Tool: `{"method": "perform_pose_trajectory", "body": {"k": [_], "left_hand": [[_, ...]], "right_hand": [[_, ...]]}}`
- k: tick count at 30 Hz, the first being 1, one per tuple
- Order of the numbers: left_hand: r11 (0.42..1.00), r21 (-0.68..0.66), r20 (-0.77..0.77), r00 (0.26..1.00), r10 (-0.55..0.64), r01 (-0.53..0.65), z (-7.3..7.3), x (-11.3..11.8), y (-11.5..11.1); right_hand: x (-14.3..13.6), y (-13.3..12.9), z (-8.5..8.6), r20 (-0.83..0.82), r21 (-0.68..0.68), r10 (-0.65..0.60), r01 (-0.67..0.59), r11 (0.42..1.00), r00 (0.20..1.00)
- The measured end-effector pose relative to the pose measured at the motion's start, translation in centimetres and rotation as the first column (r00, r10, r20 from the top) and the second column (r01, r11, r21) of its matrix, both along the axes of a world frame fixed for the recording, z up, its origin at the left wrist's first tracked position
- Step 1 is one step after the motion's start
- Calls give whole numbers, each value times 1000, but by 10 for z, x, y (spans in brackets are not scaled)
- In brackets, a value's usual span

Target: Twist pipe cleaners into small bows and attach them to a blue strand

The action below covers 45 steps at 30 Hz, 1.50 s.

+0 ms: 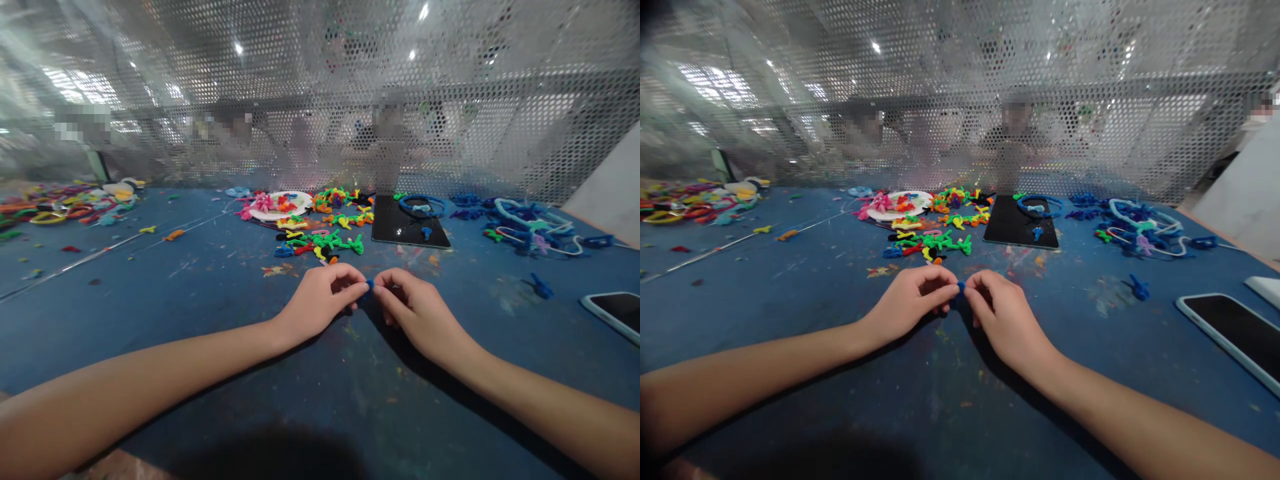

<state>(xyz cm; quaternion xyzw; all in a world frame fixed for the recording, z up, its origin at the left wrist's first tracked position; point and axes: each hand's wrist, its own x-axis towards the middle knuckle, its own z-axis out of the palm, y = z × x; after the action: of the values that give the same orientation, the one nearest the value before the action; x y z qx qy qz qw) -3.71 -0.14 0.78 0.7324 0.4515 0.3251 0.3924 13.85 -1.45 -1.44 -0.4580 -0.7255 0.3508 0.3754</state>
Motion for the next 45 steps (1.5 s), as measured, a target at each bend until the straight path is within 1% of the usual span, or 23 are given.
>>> {"method": "perform_pose_trajectory", "body": {"k": [2,6,11,16,22,24,29,32,38,45], "left_hand": [[1000,2,0,1000,11,-11,0,0,0],[1000,3,-16,1000,-7,7,1,1,0],[1000,5,-32,999,-9,9,2,3,-1],[998,6,-89,994,-64,65,2,2,-1],[977,173,-215,973,-83,122,2,2,-3],[971,196,-248,965,-88,139,2,3,-4],[966,201,-301,949,-96,162,2,2,-5],[963,203,-309,945,-111,180,3,1,-4],[961,187,-298,944,-141,203,5,-1,-1],[967,141,-272,947,-170,214,5,-3,3]], "right_hand": [[-1,-1,1,3,1,0,0,1000,1000],[-1,-2,2,9,-4,3,-3,1000,1000],[-1,-2,2,-17,-11,23,-23,1000,1000],[-1,-2,1,-28,-10,51,-52,999,998],[-2,-2,1,6,-13,57,-57,998,998],[-2,-3,1,29,-10,63,-63,998,998],[-1,-4,3,122,47,96,-103,994,988],[0,-4,4,149,54,122,-131,990,981],[4,0,5,160,53,160,-170,984,974],[6,3,4,143,7,183,-186,983,973]]}}
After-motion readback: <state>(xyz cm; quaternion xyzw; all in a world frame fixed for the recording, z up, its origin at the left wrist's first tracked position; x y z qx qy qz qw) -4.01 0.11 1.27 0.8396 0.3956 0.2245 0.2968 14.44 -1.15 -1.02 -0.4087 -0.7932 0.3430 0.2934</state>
